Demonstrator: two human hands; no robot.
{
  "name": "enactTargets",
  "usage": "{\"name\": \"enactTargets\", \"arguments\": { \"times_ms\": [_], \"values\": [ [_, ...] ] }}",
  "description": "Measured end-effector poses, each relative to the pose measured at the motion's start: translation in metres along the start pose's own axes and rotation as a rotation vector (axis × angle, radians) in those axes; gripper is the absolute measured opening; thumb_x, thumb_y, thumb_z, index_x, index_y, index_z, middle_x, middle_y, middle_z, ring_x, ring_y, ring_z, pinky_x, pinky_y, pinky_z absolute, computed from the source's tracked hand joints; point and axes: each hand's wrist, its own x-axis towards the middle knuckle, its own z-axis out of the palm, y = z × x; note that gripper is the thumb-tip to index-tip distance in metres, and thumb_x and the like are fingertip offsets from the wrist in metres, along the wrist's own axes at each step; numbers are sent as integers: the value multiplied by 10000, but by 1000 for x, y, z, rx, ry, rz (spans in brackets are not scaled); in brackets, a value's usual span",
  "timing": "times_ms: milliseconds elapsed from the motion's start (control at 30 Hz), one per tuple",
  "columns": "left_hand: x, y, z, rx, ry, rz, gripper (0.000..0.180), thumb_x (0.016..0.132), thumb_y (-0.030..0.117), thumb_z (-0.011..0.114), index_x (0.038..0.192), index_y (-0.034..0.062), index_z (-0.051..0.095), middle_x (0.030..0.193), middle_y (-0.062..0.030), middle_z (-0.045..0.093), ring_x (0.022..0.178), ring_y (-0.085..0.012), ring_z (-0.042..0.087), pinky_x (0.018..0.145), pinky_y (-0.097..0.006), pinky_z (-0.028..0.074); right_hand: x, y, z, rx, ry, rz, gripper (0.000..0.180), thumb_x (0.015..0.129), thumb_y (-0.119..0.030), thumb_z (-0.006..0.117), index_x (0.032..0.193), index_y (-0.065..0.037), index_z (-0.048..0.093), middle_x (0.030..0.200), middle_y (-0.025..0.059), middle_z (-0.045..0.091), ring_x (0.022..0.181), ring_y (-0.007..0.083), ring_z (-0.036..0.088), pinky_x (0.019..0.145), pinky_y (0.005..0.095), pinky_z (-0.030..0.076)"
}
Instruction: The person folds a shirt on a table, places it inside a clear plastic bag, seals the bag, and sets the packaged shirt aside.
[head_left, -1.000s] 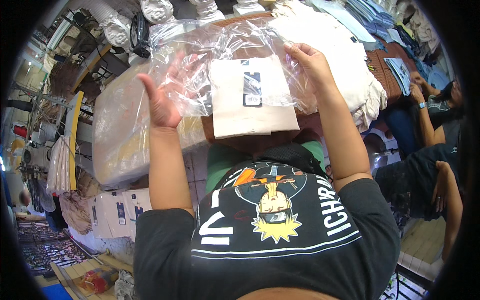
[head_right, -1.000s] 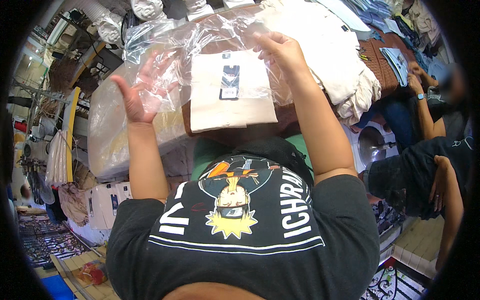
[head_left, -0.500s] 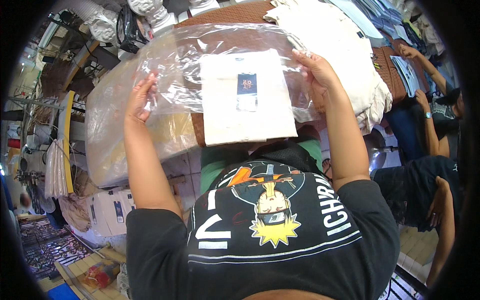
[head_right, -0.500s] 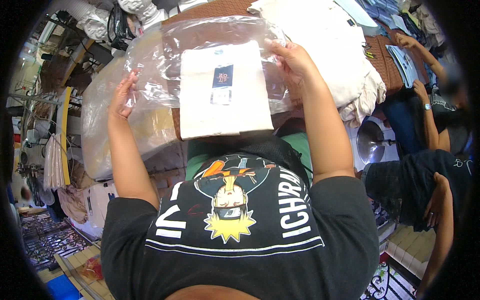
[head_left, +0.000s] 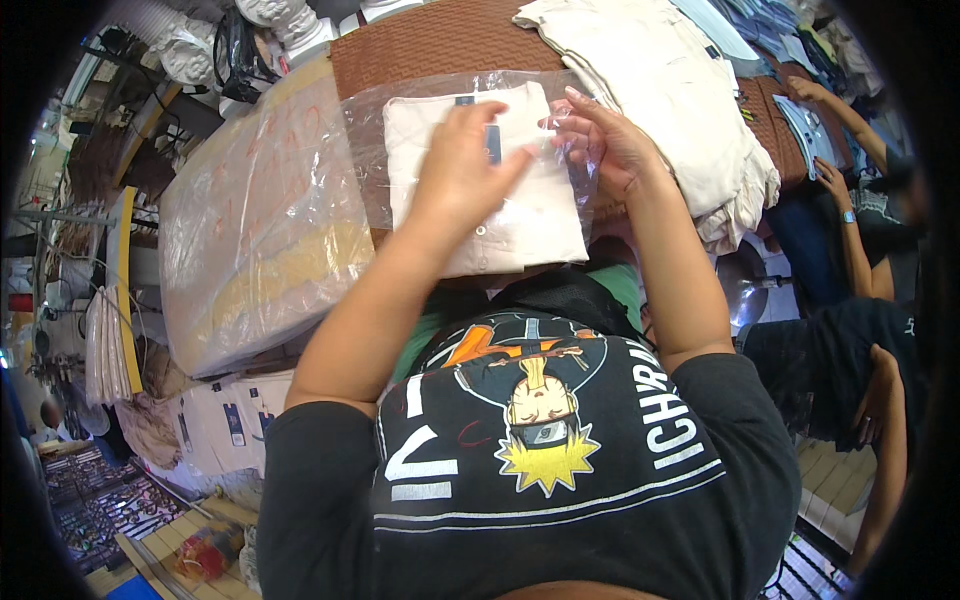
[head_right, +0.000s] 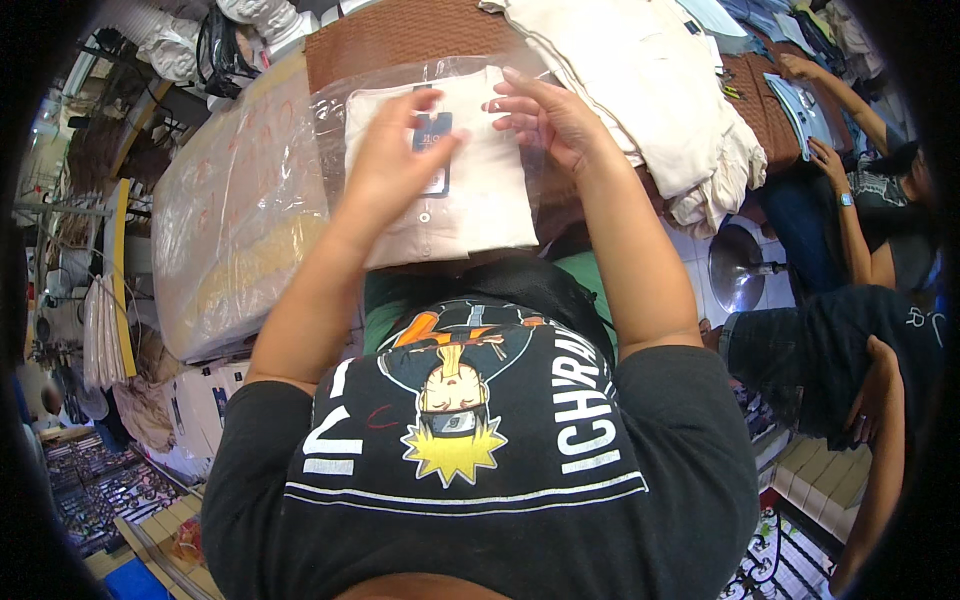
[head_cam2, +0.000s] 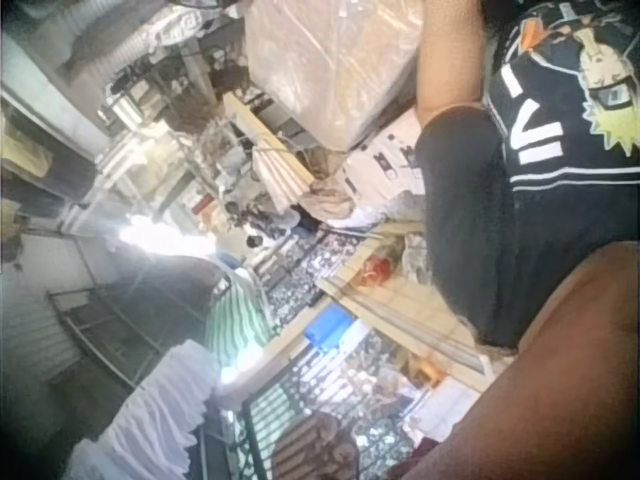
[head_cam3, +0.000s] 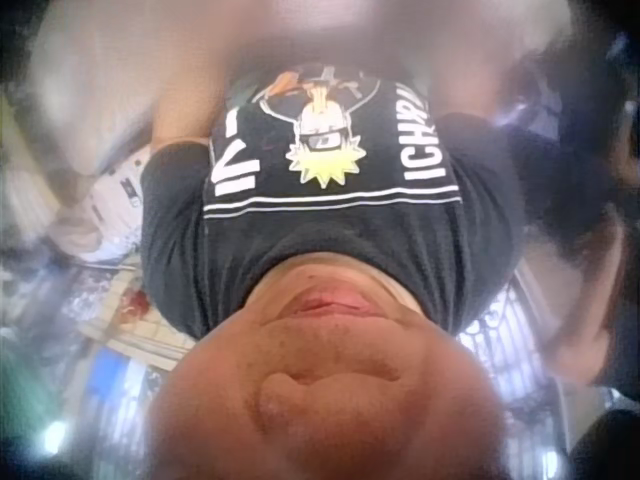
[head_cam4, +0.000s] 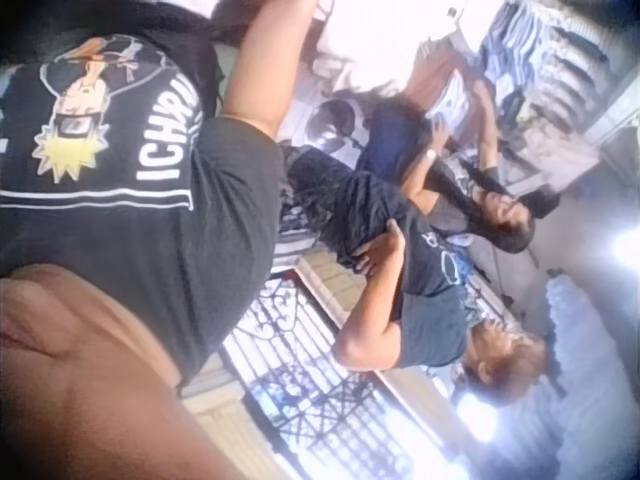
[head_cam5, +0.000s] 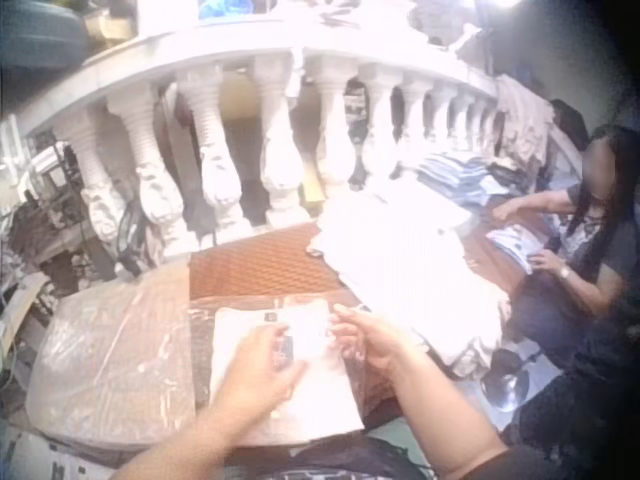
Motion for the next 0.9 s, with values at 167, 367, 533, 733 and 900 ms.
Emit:
{"name": "enactTargets", "arguments": {
  "times_ms": [167,367,533,733,900],
  "values": [
    [-9,2,34,280,-21,-52,405,757,185,648,1118,34,544,1085,-171,534,1005,-325,539,844,-406,457,-24,5,4,-172,49,-43,307,822,-245,678,1030,-43,580,868,78,662,672,80,621,484,147,435],
    [-6,-10,22,170,-150,-120,176,782,130,583,926,50,644,902,-147,636,850,-304,613,755,-401,489,-22,16,-4,-283,43,-92,216,830,-161,666,990,-29,606,764,2,621,579,35,550,462,146,410],
    [5,-28,8,68,36,-172,146,791,126,582,853,26,668,811,-167,654,750,-299,639,719,-380,499,-22,14,-3,-368,104,-90,230,831,-152,661,1018,-28,608,768,1,620,588,36,553,475,144,406],
    [9,-15,5,62,-17,-45,357,753,229,666,1058,56,602,997,-127,613,985,-291,566,868,-375,449,-22,11,5,-346,56,-114,227,842,-137,647,1040,-32,613,768,10,622,608,47,560,492,145,410],
    [4,-19,15,343,-146,-61,350,752,212,652,1062,59,600,995,-139,625,963,-306,584,861,-407,457,-21,3,12,-362,-21,-216,266,851,-129,632,1095,-27,613,777,21,627,651,66,576,510,160,431]
  ]
}}
